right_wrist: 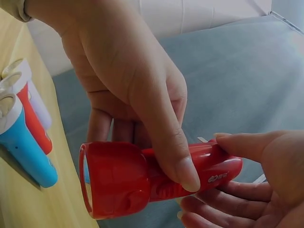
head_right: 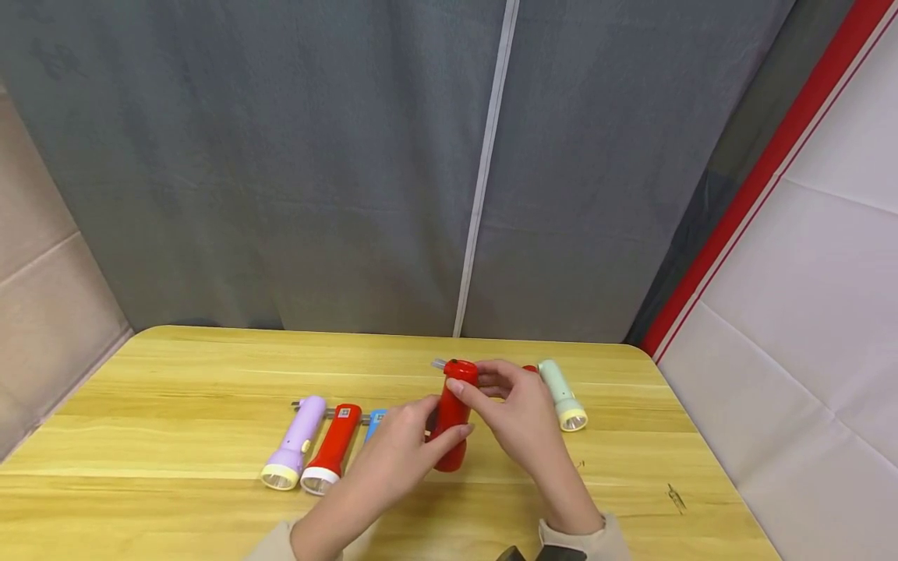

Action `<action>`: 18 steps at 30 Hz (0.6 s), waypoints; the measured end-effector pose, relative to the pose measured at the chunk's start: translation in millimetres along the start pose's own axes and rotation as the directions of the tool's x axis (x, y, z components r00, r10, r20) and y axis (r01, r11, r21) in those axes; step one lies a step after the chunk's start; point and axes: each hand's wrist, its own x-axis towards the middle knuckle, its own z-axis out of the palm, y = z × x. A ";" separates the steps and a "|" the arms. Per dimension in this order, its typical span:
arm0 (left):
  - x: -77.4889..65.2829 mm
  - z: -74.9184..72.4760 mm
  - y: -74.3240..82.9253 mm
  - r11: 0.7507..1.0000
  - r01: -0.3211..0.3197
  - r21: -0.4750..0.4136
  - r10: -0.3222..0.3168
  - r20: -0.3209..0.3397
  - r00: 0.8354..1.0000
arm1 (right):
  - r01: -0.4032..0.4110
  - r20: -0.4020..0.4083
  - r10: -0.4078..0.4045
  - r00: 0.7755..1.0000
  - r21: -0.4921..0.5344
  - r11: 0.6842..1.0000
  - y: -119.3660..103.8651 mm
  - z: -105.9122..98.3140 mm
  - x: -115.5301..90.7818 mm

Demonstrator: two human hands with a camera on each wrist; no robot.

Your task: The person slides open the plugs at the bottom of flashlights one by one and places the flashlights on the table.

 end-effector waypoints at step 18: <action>-13.7 7.2 7.4 0.991 0.015 0.131 -0.009 -0.046 0.999 | -0.100 0.096 0.082 0.992 0.208 0.973 18.4 10.0 14.3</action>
